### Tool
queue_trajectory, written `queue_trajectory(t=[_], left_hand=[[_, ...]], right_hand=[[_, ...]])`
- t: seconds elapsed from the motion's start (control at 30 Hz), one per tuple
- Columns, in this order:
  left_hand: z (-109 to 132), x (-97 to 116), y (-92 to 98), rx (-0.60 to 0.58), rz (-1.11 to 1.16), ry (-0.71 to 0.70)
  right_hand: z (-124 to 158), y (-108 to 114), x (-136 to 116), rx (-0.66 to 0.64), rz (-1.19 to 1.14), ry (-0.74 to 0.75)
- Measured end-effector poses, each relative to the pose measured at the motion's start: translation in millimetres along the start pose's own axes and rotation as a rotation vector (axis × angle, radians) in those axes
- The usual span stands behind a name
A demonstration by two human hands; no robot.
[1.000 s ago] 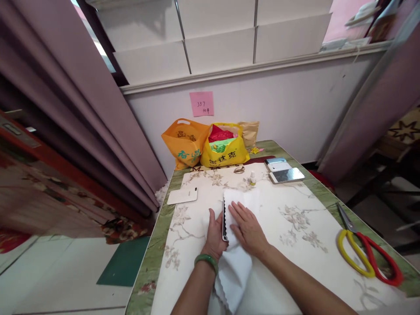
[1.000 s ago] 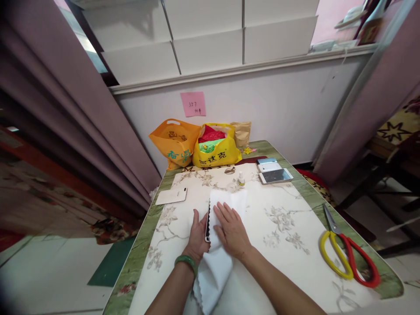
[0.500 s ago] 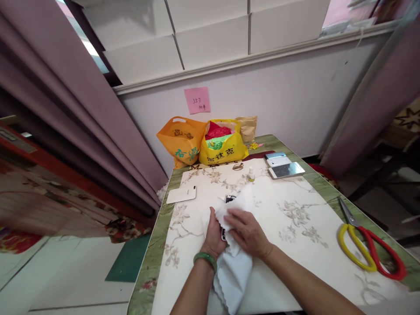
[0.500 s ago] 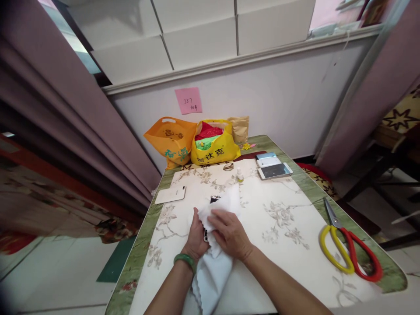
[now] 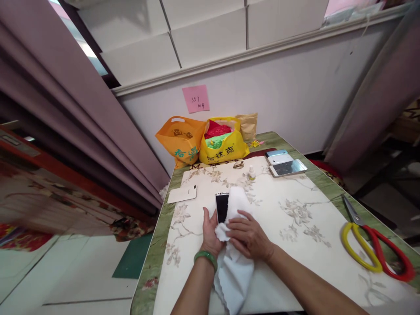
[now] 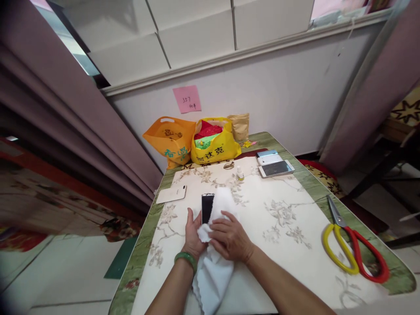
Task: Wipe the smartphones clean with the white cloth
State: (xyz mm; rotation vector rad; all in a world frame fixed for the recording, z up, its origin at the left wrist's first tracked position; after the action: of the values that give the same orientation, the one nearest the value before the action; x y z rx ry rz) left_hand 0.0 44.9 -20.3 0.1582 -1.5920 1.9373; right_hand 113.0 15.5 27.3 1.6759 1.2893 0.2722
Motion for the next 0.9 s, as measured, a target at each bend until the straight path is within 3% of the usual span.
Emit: queue_trajectory(t=[0.07,0.17,0.33,0.4,0.5,0.6,0.7,0.8,0.9], left_hand=[[1.4,-7.2,-3.1,-0.04,-0.006,0.091],[2.1,-16.5,-10.6,-0.118,-0.017,0.199],[-0.3,-12.2,-15.9,-0.123,-0.074,0.14],[-0.3,-9.7,-15.9,-0.122,-0.06,0.122],[-0.3,-2.1,-10.9,-0.078,-0.019,0.028],[0.1,4.4,-5.0,-0.048,0.006,-0.058],[0.7,0.6,-2.3,-0.066,0.005,-0.002],[2.0,-9.3,-1.0,-0.048,-0.032,0.117],[2.0,-13.8,-7.7,-0.066,-0.076,0.151]], right_hand=[[-2.0,-3.5,-1.9,-0.073,0.031,0.027],[-5.4,-8.4,7.8,-0.103,0.145,-0.125],[-1.4,-8.7,24.1,0.008,0.257,-0.424],[1.0,-7.0,22.4,0.047,0.25,-0.411],[2.4,-3.7,13.3,0.066,0.158,-0.27],[1.2,-2.9,1.4,0.009,0.034,-0.073],[-1.0,-6.4,-3.4,-0.083,0.004,0.022],[-3.3,-10.0,4.2,-0.109,0.086,-0.08],[-2.7,-8.2,15.4,-0.037,0.176,-0.284]])
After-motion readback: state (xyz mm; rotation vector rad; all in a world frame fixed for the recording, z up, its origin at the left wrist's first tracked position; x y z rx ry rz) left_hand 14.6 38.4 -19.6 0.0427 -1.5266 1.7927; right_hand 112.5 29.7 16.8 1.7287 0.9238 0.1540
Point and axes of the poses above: each hand's wrist, its own z-axis away from the middle knuckle, its own y-axis out of the back of the hand, x = y × z, the point moved 6 cm from there along -z, towards the middle knuckle, and after that the axes turned 9 degrees about -x, right-handed, at the moved point
